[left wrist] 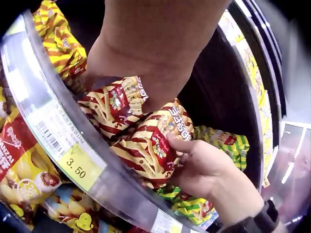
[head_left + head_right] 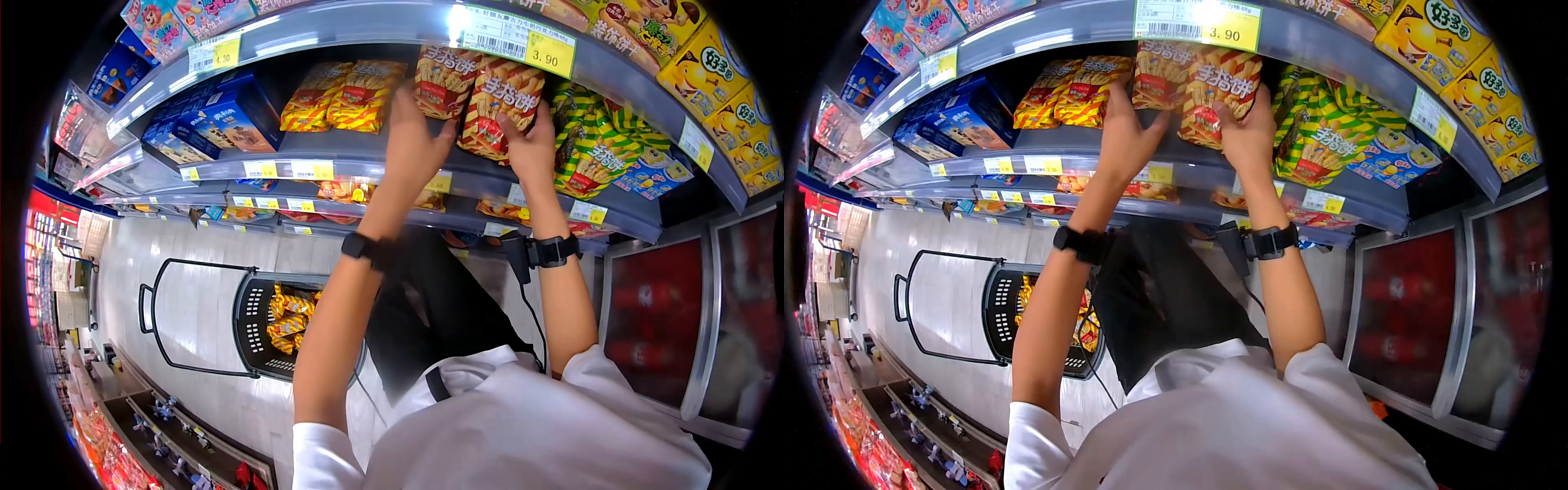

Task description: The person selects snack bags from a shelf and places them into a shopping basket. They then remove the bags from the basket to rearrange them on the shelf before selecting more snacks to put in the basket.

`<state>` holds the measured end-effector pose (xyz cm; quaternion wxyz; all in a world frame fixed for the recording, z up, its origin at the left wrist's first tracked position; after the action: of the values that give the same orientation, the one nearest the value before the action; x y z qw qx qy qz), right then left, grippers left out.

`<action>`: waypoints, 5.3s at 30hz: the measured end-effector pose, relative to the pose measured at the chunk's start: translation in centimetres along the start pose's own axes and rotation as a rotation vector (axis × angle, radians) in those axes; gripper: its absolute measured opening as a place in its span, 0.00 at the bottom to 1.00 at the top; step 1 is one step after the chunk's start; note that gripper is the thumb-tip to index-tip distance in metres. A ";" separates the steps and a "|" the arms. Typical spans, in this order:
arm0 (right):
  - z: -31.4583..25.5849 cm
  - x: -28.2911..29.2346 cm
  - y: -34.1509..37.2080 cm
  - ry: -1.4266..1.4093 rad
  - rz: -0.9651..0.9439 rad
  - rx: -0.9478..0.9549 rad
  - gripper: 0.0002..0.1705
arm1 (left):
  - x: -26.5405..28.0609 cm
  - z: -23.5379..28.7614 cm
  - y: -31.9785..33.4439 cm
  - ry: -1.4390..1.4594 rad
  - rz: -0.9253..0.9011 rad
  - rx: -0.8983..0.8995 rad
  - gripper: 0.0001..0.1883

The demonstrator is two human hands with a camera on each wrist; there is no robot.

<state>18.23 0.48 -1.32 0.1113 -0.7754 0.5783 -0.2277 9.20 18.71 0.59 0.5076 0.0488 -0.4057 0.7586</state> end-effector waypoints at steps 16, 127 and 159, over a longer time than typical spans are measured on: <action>0.2 0.4 -1.2 0.419 0.067 0.027 0.30 | -2.4 -1.9 0.5 -0.114 -0.109 0.031 0.40; -4.8 -21.3 -1.6 0.393 -0.178 -0.008 0.41 | 22.0 -2.5 13.1 -0.002 -0.237 0.261 0.09; -0.8 -23.2 -5.0 -0.059 -0.268 -0.486 0.32 | 13.0 -9.3 9.0 -0.585 -0.212 0.052 0.41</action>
<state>16.79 24.04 -3.70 -0.0921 -0.8553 0.5047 -0.0723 -1.15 32.97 -4.34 0.4441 0.3199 -0.5078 0.6652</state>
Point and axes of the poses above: each hand's wrist, its own y-axis away from the middle knuckle, its own x-axis out of the back of the hand, z = x × y, the point moved 6 cm from there along -y, towards the middle knuckle, and after that the axes turned 14 degrees about -z, right-handed, at the moved point
